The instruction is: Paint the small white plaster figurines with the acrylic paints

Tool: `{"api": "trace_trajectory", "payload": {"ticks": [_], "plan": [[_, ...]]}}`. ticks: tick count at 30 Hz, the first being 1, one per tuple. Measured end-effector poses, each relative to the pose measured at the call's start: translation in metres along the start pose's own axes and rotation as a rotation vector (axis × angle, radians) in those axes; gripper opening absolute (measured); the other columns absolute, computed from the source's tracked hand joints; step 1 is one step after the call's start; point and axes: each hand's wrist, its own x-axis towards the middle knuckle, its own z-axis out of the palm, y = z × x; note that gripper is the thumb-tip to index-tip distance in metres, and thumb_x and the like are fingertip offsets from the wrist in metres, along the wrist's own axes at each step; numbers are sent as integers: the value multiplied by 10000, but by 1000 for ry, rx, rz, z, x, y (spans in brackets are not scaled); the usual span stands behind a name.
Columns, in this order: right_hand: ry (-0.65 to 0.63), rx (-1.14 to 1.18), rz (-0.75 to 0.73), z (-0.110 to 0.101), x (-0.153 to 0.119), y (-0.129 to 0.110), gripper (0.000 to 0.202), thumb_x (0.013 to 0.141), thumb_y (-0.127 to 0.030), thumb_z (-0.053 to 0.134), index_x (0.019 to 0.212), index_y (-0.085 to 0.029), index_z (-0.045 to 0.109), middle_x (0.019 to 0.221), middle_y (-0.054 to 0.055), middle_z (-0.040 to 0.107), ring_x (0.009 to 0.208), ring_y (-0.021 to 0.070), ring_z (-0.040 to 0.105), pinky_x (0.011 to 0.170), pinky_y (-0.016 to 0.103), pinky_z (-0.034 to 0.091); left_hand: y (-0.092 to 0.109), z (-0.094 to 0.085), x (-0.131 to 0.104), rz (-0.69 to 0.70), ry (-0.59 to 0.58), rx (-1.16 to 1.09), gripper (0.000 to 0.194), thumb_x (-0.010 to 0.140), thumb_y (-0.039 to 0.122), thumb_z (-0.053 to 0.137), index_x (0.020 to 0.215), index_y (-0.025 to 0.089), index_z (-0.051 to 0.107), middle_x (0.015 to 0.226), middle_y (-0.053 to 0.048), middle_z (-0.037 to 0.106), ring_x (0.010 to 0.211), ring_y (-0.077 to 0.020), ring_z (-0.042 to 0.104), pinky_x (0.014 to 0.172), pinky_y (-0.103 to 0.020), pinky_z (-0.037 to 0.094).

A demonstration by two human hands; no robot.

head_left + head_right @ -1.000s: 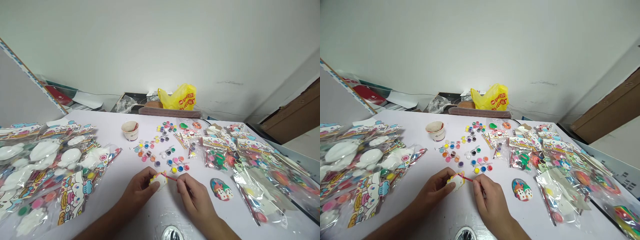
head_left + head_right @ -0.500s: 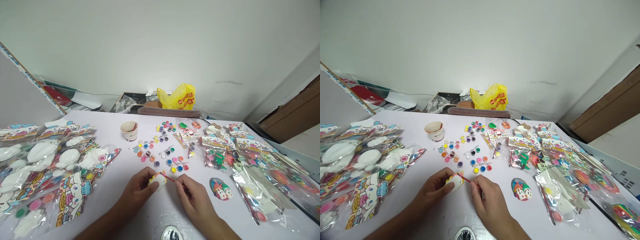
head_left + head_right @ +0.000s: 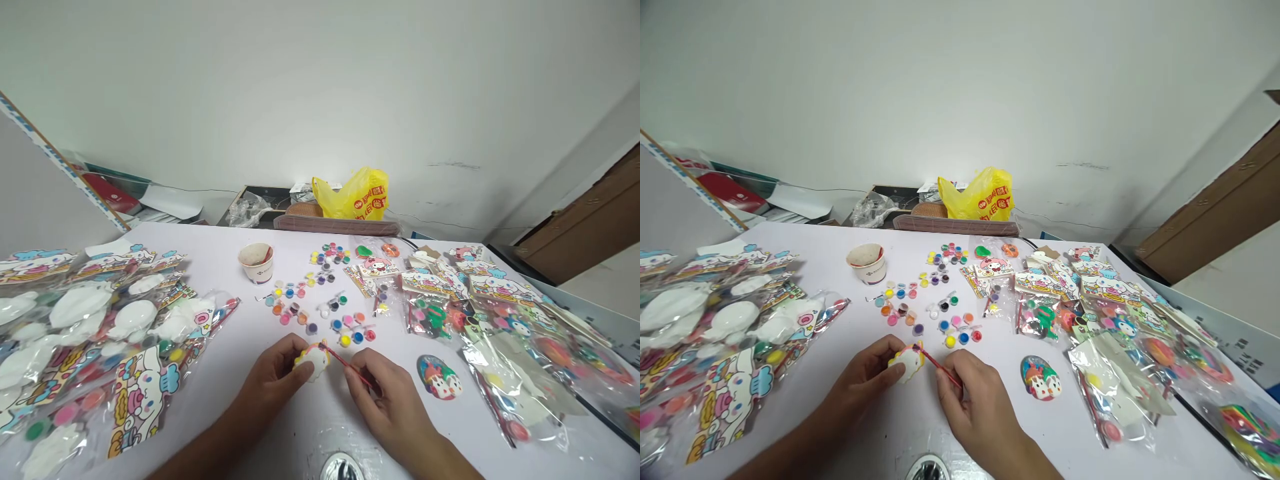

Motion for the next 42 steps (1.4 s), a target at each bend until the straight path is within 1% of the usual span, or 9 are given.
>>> {"api": "trace_trajectory", "payload": {"ticks": [7,11,14,22,26,29,36,42], "plan": [[18,35,-4,-6,-1,1,216,957,-240,448,745,-198,460,636,-31,463,553,114,435,510,218,340,1,2,-1,-9,23,5,268,869,441,630,864,181,564,757,18,519,702,-136,443,643,-238,358],[-20,29,-32,-9,-1,1,211,948,-228,449,739,-201,439,638,-31,452,548,113,423,510,227,331,2,3,-2,-9,50,35,282,865,456,622,849,185,548,747,24,500,689,-134,427,630,-238,355],[-46,17,-45,-9,0,1,206,942,-216,450,737,-201,438,633,-32,442,542,113,412,511,232,325,4,3,-1,-8,48,49,289,869,465,611,851,185,540,742,24,490,684,-136,417,625,-241,348],[-49,14,-60,-10,1,-1,190,939,-205,456,750,-202,437,649,-31,447,557,111,418,523,228,325,5,4,0,3,56,62,289,864,461,610,842,185,528,715,36,451,659,-127,378,605,-233,330],[-78,10,-57,-11,1,-1,227,930,-195,453,712,-206,391,630,-39,412,544,108,387,514,227,309,7,5,1,1,63,63,296,861,467,608,833,187,516,707,40,440,649,-125,366,597,-231,323],[-66,22,-57,-10,1,0,231,922,-185,452,707,-209,371,627,-42,400,538,106,381,509,224,307,7,6,0,-6,75,66,308,848,478,616,839,189,509,714,37,450,652,-129,380,599,-233,329],[-54,2,-74,-9,2,-3,212,918,-185,457,713,-206,408,623,-39,412,535,110,394,512,227,311,3,5,0,21,79,100,265,869,437,605,842,192,508,714,41,421,649,-127,357,600,-230,327],[-64,-4,-62,-9,3,-5,242,895,-175,451,674,-212,359,605,-40,398,524,109,379,498,227,299,3,5,1,16,84,96,285,856,458,611,834,192,510,721,38,426,653,-130,358,600,-232,325]]}}
